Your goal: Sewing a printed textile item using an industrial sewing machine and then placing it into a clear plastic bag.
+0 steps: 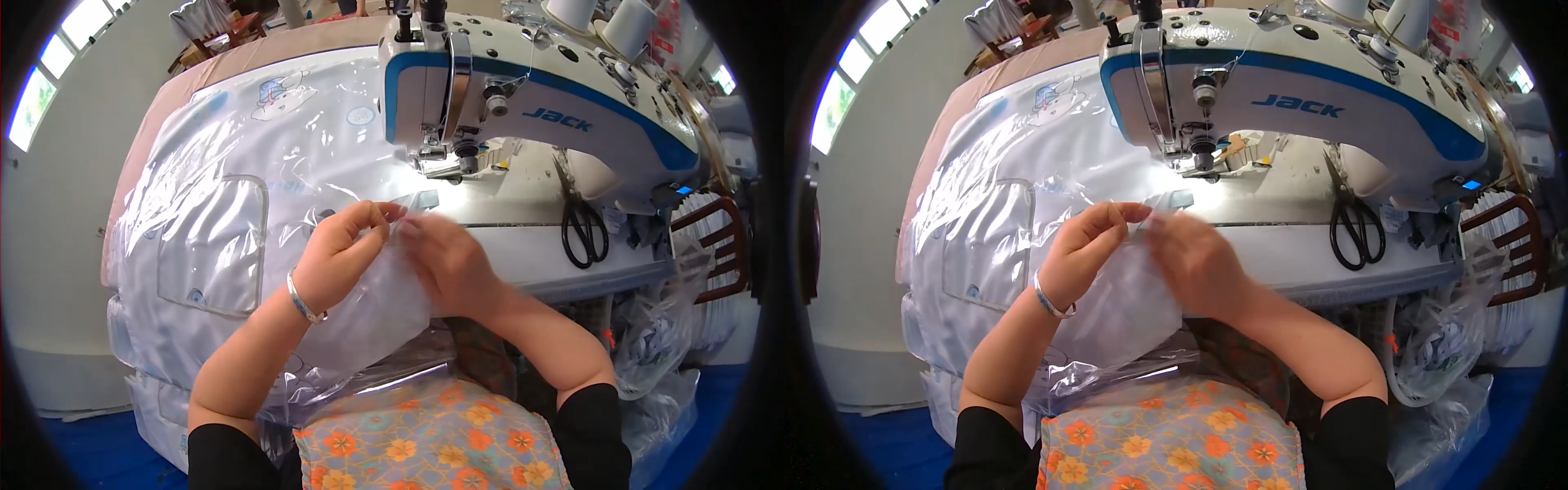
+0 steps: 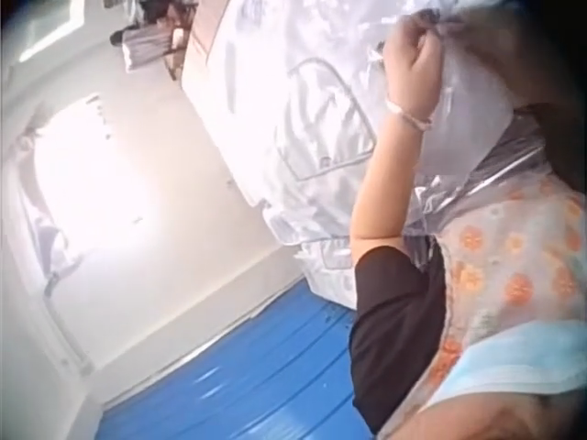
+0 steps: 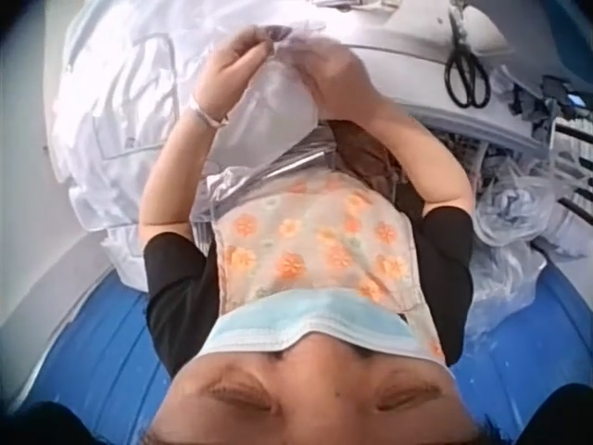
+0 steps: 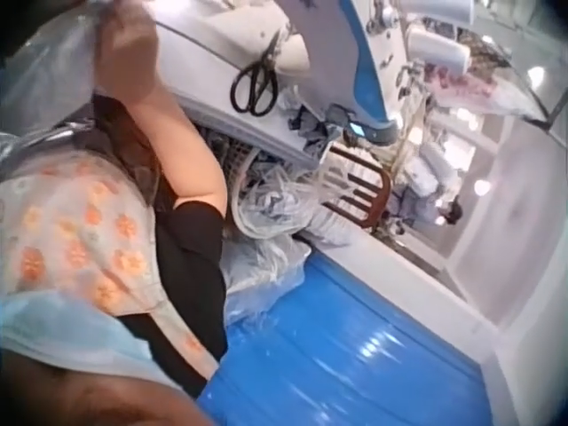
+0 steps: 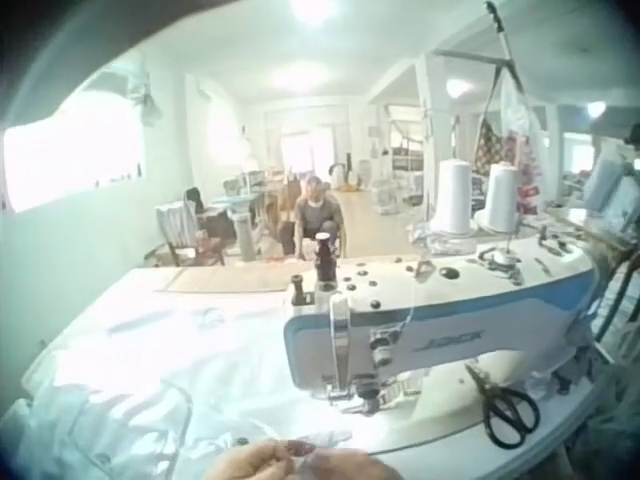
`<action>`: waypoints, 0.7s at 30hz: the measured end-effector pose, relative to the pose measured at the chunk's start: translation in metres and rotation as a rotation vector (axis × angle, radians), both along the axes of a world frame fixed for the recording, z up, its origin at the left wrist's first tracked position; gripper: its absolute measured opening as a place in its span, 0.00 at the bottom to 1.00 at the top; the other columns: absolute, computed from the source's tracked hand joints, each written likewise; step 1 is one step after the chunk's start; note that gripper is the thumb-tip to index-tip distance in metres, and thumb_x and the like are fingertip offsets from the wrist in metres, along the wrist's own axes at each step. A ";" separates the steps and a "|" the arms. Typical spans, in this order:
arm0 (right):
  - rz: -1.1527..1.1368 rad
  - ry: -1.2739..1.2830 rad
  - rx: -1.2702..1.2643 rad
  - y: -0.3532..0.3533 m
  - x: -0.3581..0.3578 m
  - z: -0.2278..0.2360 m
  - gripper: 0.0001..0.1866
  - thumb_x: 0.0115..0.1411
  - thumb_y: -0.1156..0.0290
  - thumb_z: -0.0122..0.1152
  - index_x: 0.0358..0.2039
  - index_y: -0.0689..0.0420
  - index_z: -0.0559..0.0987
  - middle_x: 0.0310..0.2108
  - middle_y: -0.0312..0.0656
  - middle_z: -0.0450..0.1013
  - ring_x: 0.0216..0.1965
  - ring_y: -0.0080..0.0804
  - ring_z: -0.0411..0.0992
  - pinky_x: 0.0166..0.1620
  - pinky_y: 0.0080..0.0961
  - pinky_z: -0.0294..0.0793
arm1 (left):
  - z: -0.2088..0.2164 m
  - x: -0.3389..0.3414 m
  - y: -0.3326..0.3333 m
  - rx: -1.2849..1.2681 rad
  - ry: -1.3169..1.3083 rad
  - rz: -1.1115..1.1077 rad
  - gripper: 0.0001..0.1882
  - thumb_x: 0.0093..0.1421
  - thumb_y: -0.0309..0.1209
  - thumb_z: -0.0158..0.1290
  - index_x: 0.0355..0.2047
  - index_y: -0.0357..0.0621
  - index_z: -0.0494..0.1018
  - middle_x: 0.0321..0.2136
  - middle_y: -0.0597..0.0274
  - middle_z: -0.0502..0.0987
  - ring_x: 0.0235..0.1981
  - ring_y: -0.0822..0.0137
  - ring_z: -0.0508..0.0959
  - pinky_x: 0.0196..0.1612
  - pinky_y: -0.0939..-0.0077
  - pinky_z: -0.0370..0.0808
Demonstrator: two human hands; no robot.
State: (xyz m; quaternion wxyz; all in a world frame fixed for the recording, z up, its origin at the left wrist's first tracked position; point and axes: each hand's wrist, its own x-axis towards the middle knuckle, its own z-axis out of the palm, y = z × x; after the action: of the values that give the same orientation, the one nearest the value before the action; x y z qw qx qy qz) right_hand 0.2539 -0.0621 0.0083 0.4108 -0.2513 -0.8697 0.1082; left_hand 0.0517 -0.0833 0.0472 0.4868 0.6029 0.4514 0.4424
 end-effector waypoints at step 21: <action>-0.195 -0.148 -0.076 0.028 -0.030 -0.014 0.26 0.49 0.61 0.69 0.48 0.54 0.75 0.53 0.44 0.70 0.58 0.46 0.64 0.58 0.45 0.62 | -0.016 0.018 0.075 0.464 0.867 -0.049 0.12 0.60 0.32 0.47 0.35 0.35 0.75 0.37 0.44 0.78 0.41 0.43 0.75 0.48 0.56 0.72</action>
State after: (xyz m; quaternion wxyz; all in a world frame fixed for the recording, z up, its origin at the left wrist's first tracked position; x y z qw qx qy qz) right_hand 0.2239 -0.0342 -0.0061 0.3445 -0.3574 -0.8643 0.0817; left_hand 0.0700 -0.0085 0.0308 0.1174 0.8345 0.4875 0.2282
